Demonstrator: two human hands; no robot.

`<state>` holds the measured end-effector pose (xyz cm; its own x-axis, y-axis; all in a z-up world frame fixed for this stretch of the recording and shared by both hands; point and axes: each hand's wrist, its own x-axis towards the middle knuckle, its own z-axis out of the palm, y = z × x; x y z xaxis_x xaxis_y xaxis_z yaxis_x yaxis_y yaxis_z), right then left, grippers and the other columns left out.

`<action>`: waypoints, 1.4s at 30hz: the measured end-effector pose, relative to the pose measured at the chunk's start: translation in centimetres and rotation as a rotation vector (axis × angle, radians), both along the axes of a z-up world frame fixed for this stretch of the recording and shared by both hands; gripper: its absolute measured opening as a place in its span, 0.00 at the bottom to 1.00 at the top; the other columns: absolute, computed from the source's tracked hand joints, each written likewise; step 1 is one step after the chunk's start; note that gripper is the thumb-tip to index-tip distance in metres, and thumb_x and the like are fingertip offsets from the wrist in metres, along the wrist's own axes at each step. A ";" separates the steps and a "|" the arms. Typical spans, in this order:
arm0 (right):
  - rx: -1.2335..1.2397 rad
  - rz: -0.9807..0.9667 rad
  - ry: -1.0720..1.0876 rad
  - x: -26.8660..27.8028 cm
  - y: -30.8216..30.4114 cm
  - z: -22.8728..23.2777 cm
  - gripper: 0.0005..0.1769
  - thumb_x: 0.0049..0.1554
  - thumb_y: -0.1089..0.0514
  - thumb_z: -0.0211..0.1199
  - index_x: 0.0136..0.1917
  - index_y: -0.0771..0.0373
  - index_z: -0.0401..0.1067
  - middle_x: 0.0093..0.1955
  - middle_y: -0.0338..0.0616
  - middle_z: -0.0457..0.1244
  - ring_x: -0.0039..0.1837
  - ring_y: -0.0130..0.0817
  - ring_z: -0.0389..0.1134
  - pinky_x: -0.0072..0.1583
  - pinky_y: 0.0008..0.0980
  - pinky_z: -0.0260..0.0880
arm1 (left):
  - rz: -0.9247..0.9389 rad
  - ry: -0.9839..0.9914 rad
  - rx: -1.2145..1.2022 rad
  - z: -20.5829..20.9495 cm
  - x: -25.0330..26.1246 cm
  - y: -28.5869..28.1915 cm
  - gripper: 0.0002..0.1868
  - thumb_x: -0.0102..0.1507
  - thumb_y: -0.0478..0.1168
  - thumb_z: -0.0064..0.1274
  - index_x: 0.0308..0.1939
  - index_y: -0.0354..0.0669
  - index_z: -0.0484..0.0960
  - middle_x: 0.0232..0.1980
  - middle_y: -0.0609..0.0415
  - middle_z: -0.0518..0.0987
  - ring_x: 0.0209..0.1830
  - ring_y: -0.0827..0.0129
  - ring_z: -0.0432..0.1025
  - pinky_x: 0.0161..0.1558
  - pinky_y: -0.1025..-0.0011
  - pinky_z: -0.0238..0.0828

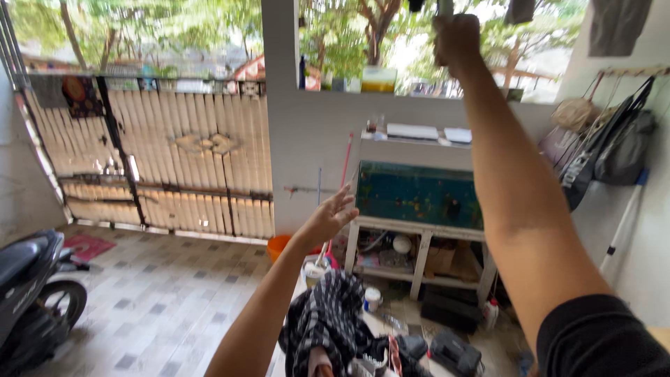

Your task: The person uses a long pole to lift clothes on hangers and place them onto an overhead clothesline. They repeatedly pick up garments from a table, hook them onto the pole, and hang them outside.

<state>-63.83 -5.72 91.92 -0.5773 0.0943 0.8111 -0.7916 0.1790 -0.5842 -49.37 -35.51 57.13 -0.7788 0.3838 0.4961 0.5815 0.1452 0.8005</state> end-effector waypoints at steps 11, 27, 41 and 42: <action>0.125 0.045 -0.092 -1.2 3.2 -9.8 0.17 0.70 0.54 0.59 0.40 0.61 0.63 0.26 0.37 0.56 0.26 0.26 0.58 0.29 0.30 0.57 | 0.000 -0.041 -0.002 -4.0 1.1 1.5 0.44 0.67 0.45 0.54 0.81 0.43 0.46 0.75 0.34 0.66 0.75 0.46 0.62 0.72 0.59 0.60; -0.083 0.314 -0.247 22.3 -4.5 -55.3 0.20 0.68 0.49 0.54 0.41 0.65 0.67 0.24 0.41 0.61 0.23 0.27 0.63 0.25 0.26 0.62 | -0.169 -0.029 0.332 -8.3 5.4 9.3 0.41 0.75 0.52 0.46 0.83 0.43 0.41 0.73 0.35 0.70 0.73 0.59 0.67 0.69 0.65 0.65; -0.318 0.375 -0.672 39.8 11.5 -61.4 0.53 0.55 0.21 0.54 0.75 0.63 0.51 0.68 0.48 0.61 0.66 0.35 0.66 0.65 0.38 0.70 | -0.267 -0.305 0.264 -24.5 17.4 25.1 0.20 0.69 0.30 0.46 0.64 0.43 0.64 0.37 0.57 0.72 0.33 0.75 0.68 0.36 0.74 0.70; -0.334 0.350 -0.601 40.4 13.8 -59.4 0.55 0.55 0.21 0.56 0.77 0.62 0.50 0.69 0.49 0.60 0.67 0.38 0.66 0.65 0.40 0.70 | -0.356 -0.303 0.257 -27.3 18.7 26.6 0.19 0.69 0.28 0.45 0.64 0.40 0.65 0.39 0.55 0.73 0.37 0.73 0.70 0.42 0.73 0.73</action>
<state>-23.43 8.12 32.55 -0.9509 0.0095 0.3094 -0.2992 -0.2849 -0.9107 -30.62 -8.92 29.82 -0.7453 0.5466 0.3818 0.2961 -0.2418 0.9241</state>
